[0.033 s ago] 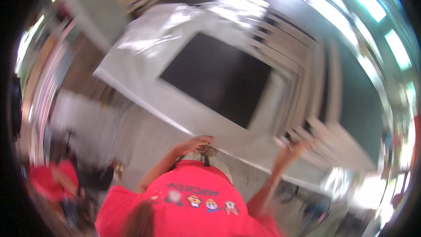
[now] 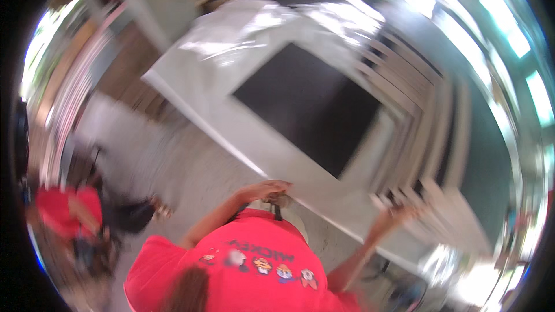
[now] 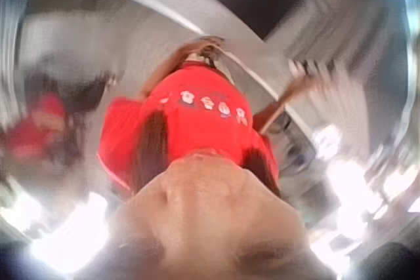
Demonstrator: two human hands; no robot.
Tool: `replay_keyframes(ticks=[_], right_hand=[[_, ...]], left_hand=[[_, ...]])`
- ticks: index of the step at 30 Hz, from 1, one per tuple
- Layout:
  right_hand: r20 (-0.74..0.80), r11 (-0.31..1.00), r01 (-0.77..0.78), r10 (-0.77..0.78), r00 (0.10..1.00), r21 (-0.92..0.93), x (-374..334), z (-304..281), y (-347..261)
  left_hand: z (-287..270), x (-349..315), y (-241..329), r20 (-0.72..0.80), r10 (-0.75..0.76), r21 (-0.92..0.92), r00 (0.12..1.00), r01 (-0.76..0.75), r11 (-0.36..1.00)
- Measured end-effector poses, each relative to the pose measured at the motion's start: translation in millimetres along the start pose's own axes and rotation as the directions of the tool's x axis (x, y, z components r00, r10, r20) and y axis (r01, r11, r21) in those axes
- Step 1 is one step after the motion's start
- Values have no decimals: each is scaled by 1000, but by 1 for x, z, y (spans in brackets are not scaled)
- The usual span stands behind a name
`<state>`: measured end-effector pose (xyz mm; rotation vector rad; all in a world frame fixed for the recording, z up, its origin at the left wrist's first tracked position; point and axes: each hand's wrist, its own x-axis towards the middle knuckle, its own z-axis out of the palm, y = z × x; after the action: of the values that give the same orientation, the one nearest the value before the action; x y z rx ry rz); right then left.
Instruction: The person wraps rectangular panels in clear plastic bags on a workbench. They place each panel into a bag, fold the plastic around it, and set the wrapped unit aside. The person repeats this process for several panels.
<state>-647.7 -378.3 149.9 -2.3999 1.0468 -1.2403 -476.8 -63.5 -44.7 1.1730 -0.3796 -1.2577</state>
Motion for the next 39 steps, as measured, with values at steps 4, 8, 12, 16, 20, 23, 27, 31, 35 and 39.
replay_keyframes(ticks=[4, 8, 12, 16, 20, 23, 27, 31, 35, 39], right_hand=[[-2, 995, 97, -97, 995, -36, 4, 3, 27], [-98, 995, -66, 59, 993, -75, 29, 22, 44], [-224, 988, 12, -46, 973, -151, 38, 41, 17], [-442, 989, 107, -140, 886, -98, 49, 82, -78], [-640, 981, 175, -82, 764, 84, 66, 118, -202], [-496, 915, 235, -45, 867, 328, 58, 164, -312], [451, 658, -321, -32, 892, 681, 14, 297, -491], [786, 208, -857, -539, 302, 472, -73, 395, -659], [750, 200, -924, -650, 123, 325, -152, 479, -793], [674, 163, -986, -731, -103, 26, -224, 553, -926]], left_hand=[[-40, -27, -8, -121, -23, 130, 992, 39, 991], [-91, -45, -32, -516, -223, -281, 827, 82, 956], [-156, -96, -88, -708, -298, -427, 640, -52, 903], [-245, -162, -136, -801, -243, -373, 548, -138, 917], [-288, -231, -142, -870, -280, -423, 406, -323, 846], [-315, -293, -157, -903, -312, -426, 296, -517, 742], [-342, -357, -187, -906, -384, -367, 178, -782, 504], [-373, -396, -189, -849, -513, -321, 130, -897, 304], [-401, -409, -173, -832, -541, -305, 123, -916, 261], [-450, -429, -168, -804, -586, -330, 104, -897, 293]])
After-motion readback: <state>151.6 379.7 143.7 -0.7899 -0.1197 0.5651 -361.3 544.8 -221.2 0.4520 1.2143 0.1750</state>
